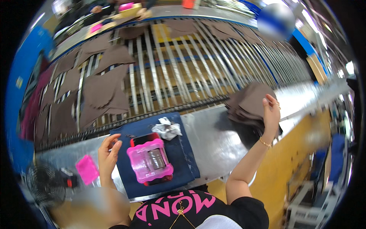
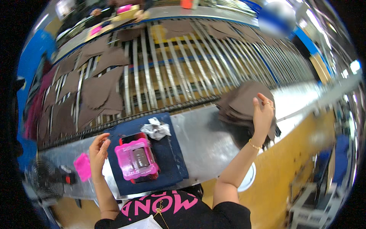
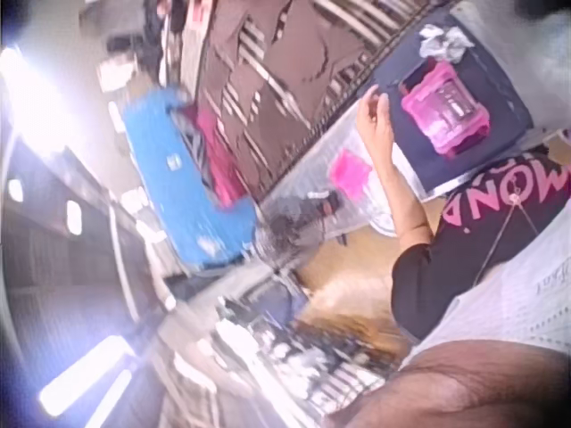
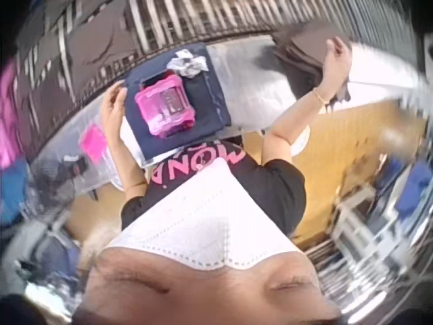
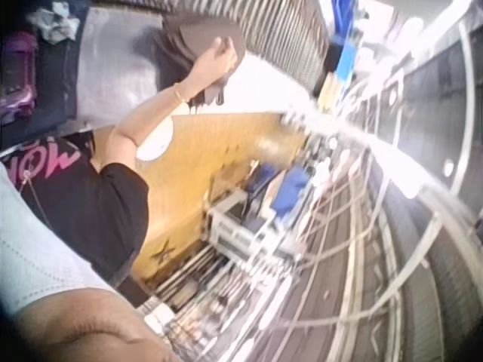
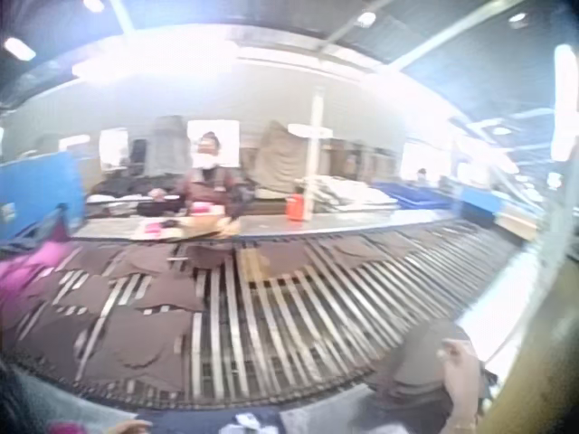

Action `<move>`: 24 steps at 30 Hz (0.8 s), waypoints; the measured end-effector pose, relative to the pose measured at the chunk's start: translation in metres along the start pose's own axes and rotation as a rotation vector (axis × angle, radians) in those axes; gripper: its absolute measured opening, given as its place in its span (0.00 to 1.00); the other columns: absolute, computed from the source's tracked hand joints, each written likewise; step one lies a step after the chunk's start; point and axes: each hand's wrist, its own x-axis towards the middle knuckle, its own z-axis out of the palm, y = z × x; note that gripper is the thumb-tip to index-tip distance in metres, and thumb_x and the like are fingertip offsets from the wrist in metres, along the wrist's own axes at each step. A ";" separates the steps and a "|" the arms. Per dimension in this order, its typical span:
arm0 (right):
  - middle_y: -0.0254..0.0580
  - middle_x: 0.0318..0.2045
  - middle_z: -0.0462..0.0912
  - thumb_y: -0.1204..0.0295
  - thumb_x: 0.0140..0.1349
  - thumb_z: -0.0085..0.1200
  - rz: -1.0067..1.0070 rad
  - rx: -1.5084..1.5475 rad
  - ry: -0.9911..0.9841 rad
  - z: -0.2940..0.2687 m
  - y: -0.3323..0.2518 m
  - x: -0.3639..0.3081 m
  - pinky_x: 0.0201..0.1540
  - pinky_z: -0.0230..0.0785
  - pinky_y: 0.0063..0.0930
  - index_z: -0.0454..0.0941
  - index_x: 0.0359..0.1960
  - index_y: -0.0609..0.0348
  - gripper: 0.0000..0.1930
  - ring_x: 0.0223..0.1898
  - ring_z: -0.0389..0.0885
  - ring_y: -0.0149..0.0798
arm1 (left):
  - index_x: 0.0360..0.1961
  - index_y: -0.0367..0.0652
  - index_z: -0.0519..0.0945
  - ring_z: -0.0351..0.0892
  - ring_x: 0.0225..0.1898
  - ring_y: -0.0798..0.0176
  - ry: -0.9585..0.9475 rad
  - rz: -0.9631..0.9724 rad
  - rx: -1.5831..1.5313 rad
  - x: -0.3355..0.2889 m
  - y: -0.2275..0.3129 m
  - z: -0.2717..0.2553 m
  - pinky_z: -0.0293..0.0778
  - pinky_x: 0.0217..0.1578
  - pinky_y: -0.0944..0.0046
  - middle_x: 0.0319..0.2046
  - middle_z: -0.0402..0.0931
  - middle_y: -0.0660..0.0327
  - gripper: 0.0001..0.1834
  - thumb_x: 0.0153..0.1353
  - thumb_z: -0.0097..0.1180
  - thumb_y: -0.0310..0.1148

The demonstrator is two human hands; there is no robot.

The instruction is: The person repeatedly picks up brown fabric pieces from a conveyor belt and stacks them on a metal table. The person handles the pieces one at a time, aligning them into a growing pile.

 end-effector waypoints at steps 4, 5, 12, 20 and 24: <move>0.52 0.46 0.77 0.58 0.57 0.55 0.245 -0.351 -0.096 -0.023 0.106 -0.011 0.52 0.65 0.39 0.77 0.48 0.59 0.21 0.48 0.75 0.51 | 0.44 0.41 0.78 0.59 0.17 0.81 -0.069 -0.028 -0.068 0.002 -0.005 0.008 0.53 0.14 0.78 0.26 0.69 0.71 0.12 0.59 0.57 0.30; 0.52 0.45 0.77 0.54 0.56 0.55 0.275 -0.444 -0.062 -0.027 0.106 -0.012 0.51 0.66 0.41 0.77 0.47 0.59 0.23 0.47 0.76 0.51 | 0.44 0.41 0.78 0.59 0.17 0.82 -0.065 -0.028 -0.079 0.002 -0.007 0.009 0.53 0.13 0.78 0.26 0.69 0.71 0.12 0.60 0.56 0.30; 0.53 0.39 0.80 0.37 0.48 0.53 0.460 -0.680 -0.120 -0.033 0.145 0.011 0.44 0.70 0.51 0.79 0.41 0.59 0.35 0.45 0.78 0.55 | 0.43 0.41 0.79 0.60 0.19 0.81 -0.031 0.011 -0.042 -0.010 -0.015 -0.002 0.54 0.14 0.77 0.27 0.68 0.71 0.12 0.59 0.57 0.31; 0.60 0.46 0.77 0.44 0.47 0.61 0.380 -0.661 -0.168 -0.031 0.162 0.024 0.52 0.67 0.48 0.75 0.47 0.66 0.37 0.50 0.75 0.57 | 0.41 0.41 0.80 0.62 0.23 0.75 -0.004 0.062 0.041 -0.019 -0.015 -0.011 0.61 0.24 0.74 0.27 0.71 0.67 0.11 0.56 0.59 0.30; 0.58 0.42 0.79 0.58 0.53 0.61 0.041 -0.493 -0.151 -0.068 0.208 0.013 0.41 0.74 0.42 0.71 0.52 0.65 0.29 0.45 0.77 0.53 | 0.41 0.41 0.79 0.62 0.22 0.74 -0.032 0.153 0.074 -0.013 -0.009 -0.003 0.62 0.24 0.73 0.27 0.71 0.66 0.12 0.56 0.60 0.32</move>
